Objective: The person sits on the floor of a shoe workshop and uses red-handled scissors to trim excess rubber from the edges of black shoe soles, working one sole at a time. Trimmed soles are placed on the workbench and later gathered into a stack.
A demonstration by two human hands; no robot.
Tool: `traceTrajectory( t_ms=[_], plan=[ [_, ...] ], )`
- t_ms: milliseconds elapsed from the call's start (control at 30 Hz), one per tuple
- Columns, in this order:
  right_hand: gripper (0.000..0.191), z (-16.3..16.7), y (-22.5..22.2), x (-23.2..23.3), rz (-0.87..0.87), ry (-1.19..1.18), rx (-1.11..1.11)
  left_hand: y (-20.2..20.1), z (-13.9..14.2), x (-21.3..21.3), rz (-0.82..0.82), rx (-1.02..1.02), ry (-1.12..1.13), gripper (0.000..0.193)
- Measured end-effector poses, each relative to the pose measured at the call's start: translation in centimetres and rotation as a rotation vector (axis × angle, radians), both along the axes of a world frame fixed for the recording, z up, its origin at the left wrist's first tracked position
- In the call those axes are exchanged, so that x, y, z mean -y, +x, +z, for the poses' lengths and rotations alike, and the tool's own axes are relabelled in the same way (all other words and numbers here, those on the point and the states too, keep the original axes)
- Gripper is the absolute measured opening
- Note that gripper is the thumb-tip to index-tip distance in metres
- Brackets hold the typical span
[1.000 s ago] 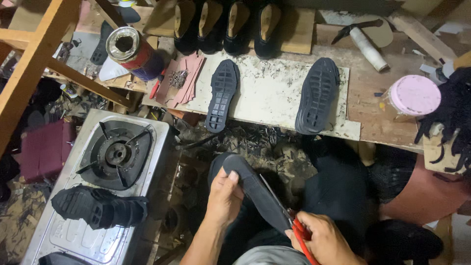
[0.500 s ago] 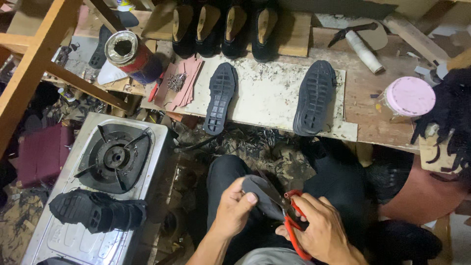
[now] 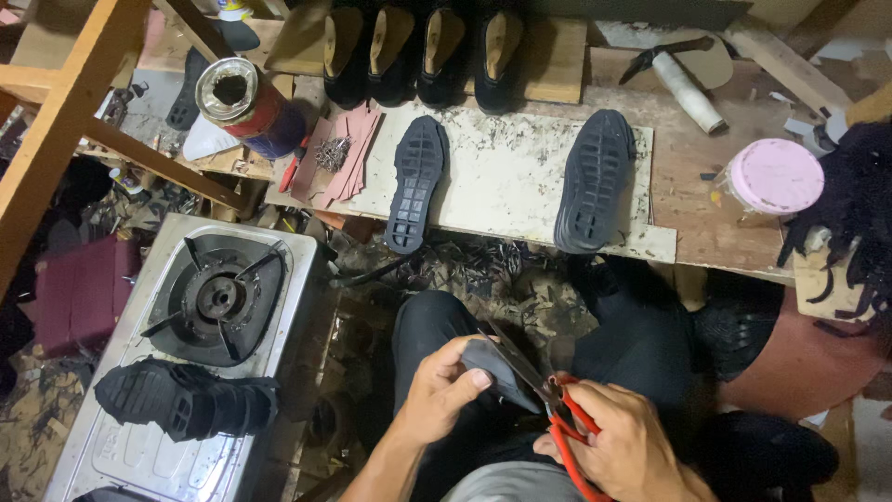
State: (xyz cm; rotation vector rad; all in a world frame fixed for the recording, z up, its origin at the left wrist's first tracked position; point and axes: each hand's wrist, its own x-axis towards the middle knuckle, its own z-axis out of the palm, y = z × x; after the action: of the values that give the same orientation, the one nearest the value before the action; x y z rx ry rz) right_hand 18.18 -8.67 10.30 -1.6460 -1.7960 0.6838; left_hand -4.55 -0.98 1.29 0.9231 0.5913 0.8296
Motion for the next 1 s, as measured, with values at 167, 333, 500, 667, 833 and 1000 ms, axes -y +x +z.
traceTrajectory(
  t_ms=[167, 333, 500, 667, 833, 1000],
  plan=[
    [0.061, -0.3, 2.7, 1.2, 0.096, -0.14, 0.019, -2.3, 2.3, -2.3, -0.164, -0.187, 0.277, 0.048],
    [0.046, -1.3, 5.3, 2.3, 0.201, -0.176, 0.011, -3.6, 4.2, -3.4, -0.249, -0.3, 0.405, 0.054],
    [0.044, -2.3, 5.0, 2.9, 0.026, -0.223, 0.111, -3.0, 4.3, -2.9, -0.105, -0.196, 0.177, 0.094],
    [0.048, -2.4, 3.8, 2.3, -0.093, -0.272, 0.117, -0.8, 2.8, -2.8, 0.028, 0.1, 0.175, 0.09],
    [0.055, -1.6, 2.2, 1.2, -0.094, -0.042, 0.199, 1.0, 2.2, -2.6, 0.118, 0.178, -0.283, 0.08],
    [0.065, -1.1, 1.6, -0.2, -0.096, 0.128, 0.372, 1.8, 3.3, -1.0, 0.087, 0.056, -0.369, 0.069]
  ],
)
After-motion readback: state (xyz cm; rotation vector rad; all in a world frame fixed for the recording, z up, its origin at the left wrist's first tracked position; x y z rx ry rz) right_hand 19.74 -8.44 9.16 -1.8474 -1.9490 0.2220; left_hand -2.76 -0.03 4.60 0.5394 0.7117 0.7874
